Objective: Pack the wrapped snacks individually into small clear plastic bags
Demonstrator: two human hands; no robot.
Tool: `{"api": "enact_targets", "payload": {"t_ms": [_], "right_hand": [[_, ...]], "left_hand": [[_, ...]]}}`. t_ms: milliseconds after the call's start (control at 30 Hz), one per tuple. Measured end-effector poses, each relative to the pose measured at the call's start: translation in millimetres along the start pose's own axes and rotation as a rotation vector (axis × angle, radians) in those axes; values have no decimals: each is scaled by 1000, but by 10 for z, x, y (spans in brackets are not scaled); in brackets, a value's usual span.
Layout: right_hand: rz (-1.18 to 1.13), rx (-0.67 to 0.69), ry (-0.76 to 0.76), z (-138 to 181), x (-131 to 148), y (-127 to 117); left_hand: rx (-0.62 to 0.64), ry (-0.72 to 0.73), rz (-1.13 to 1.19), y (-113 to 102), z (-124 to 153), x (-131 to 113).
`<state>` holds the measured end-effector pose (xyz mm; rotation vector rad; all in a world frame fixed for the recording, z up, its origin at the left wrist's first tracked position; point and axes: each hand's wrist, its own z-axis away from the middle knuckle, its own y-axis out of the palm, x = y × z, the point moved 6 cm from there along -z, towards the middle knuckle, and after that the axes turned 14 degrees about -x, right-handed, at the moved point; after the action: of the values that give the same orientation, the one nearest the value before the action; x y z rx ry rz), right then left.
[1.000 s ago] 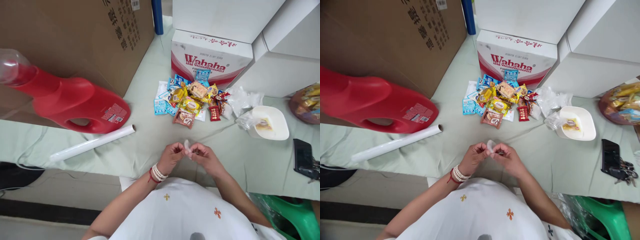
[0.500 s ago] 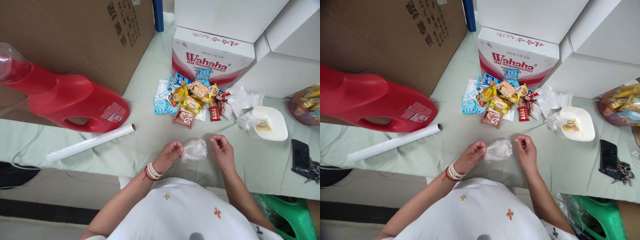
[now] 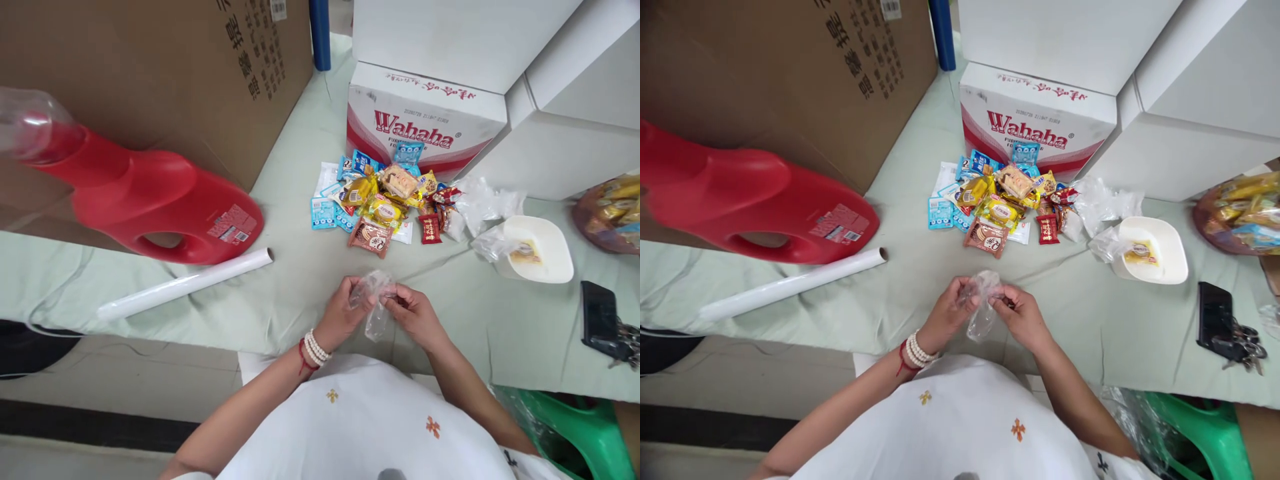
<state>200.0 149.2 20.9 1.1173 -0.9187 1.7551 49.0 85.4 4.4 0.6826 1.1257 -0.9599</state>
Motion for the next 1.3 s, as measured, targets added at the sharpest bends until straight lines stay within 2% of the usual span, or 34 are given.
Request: {"api": "enact_targets", "payload": {"t_ms": [67,133,267,333,433,533,633,700,800,833,867,967,1033,1100,1167,1300], "right_hand": [[15,-6,-1,26,28,-61],[26,-89,25,34,15,-221],[-3,-236,95,70,-133,-592],[-25,-230,108,113,-217,-692],[-15,-191,136,191,-308,-737],[72,-136,156,233,-325,-714],[237,-65,61,218,-242,-675],[333,-64,-27,197,-161,-664],[370,-92,-86,195,-61,-634],[363,-88,-95,206,-33,-607],[358,-76,-106,220,-4,-573],[382,-29,-169,281,91,-454],[419,-10,-218,326,150,-384],[451,1,-262,377,189,-329],[470,11,-296,434,192,-298],[464,36,-278,507,66,-374]], "left_hand": [[1,-22,2,-22,-79,9],[-26,-57,47,-108,-158,10],[-140,-33,125,-443,-250,-45],[-147,65,124,-612,-262,-145],[-153,301,-7,-831,-273,-396],[-80,558,-238,-913,-285,-647],[-8,718,-429,-941,-305,-733],[-115,733,-531,-1034,-323,-717],[-415,725,-586,-1204,-220,-730],[-437,718,-565,-1192,-153,-746],[-398,705,-531,-1125,-82,-766],[-138,603,-440,-698,88,-824],[-111,547,-467,-401,102,-852],[-87,451,-572,-129,-2,-774],[-62,341,-663,56,-162,-610],[0,290,-619,176,-357,-313]]}}
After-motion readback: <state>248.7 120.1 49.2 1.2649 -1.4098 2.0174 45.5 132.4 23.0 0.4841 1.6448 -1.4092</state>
